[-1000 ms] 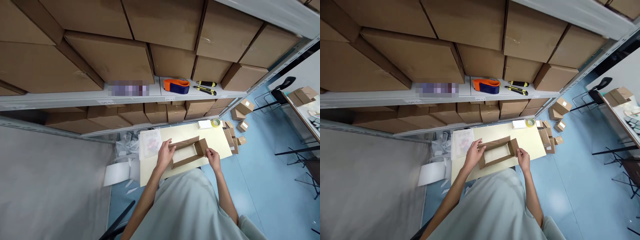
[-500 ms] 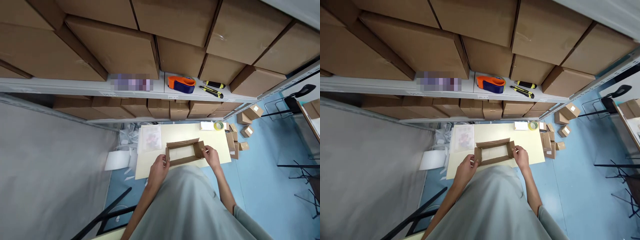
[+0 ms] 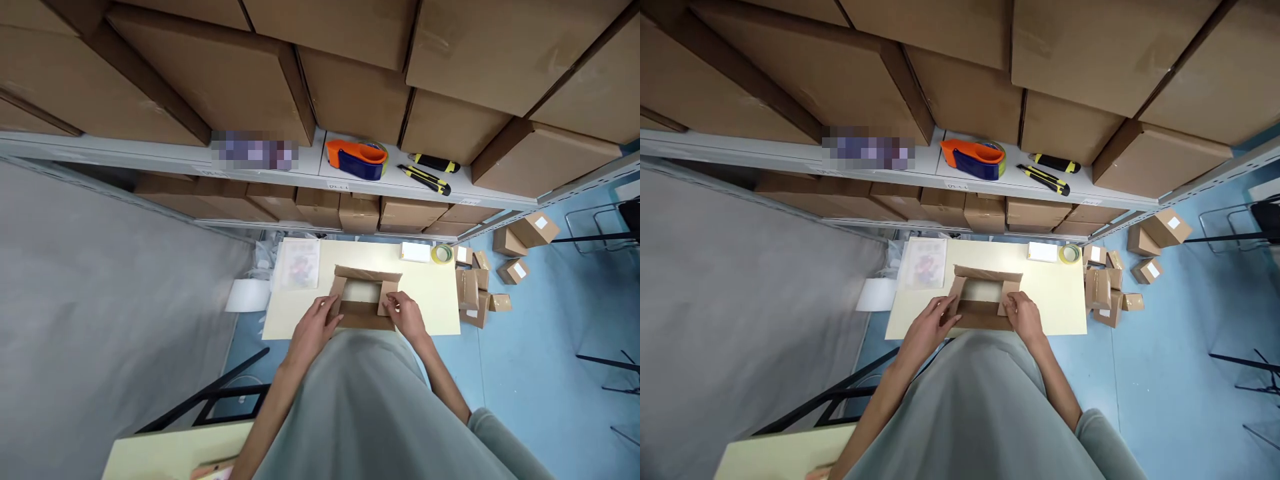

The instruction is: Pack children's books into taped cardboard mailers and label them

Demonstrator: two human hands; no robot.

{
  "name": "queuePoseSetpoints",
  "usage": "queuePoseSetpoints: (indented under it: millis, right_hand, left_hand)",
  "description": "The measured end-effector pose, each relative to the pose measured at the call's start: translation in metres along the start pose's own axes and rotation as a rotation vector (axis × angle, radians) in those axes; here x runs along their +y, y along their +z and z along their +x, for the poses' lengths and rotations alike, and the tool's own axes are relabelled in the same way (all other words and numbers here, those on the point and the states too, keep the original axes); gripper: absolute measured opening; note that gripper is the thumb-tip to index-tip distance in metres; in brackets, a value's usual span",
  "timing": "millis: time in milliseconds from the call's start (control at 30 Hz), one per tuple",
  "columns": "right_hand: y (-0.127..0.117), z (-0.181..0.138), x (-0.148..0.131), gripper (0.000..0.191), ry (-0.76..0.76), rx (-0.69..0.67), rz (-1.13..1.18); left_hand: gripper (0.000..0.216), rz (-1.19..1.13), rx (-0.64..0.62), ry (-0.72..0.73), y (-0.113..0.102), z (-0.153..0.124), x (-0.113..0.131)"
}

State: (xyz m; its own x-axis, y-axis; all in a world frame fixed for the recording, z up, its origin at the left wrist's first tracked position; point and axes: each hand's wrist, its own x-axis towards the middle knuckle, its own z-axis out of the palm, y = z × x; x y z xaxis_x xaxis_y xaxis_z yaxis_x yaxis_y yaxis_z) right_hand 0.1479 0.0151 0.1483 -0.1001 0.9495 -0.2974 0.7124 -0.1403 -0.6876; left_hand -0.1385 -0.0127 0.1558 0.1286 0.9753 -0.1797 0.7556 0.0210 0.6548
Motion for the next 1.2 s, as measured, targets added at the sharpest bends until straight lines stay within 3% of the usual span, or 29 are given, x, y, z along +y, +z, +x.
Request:
queuePoseSetpoints:
  millis: [133,200,300,400,500,633,800,967,1200]
  right_hand:
    - [0.000,0.003,0.010,0.029,0.046,-0.017,0.109]
    - [-0.001,0.007,0.012,0.047,0.101,0.022,0.158]
    - [-0.004,0.016,0.012,0.065,0.114,0.035,0.238]
    - [-0.008,0.022,0.008,0.045,0.040,-0.020,0.281]
    - [-0.008,0.018,0.001,0.046,0.000,0.006,0.170]
    - [0.006,0.007,-0.003,0.027,0.039,0.079,-0.053]
    - [0.024,0.000,-0.003,0.036,0.079,0.108,-0.055]
    - [0.021,-0.001,-0.007,0.036,0.039,0.143,-0.060]
    - [0.018,0.009,-0.008,0.037,0.119,0.089,-0.143]
  left_hand:
    - [0.052,-0.030,-0.108,0.042,0.001,-0.007,-0.012]
    - [0.062,-0.041,-0.147,0.051,0.004,-0.008,-0.019]
    - [0.073,-0.077,-0.084,0.022,0.010,-0.004,-0.025]
    - [0.079,-0.100,0.060,-0.061,0.014,0.003,-0.028]
    - [0.067,-0.069,0.125,-0.057,0.014,0.013,-0.035]
    - [0.047,-0.062,0.052,-0.001,0.016,0.023,-0.046]
    - [0.049,-0.119,-0.008,-0.055,0.018,0.026,-0.047]
    - [0.048,-0.120,0.001,-0.101,0.014,0.025,-0.040]
    - [0.046,-0.184,-0.013,-0.077,0.020,0.032,-0.041]
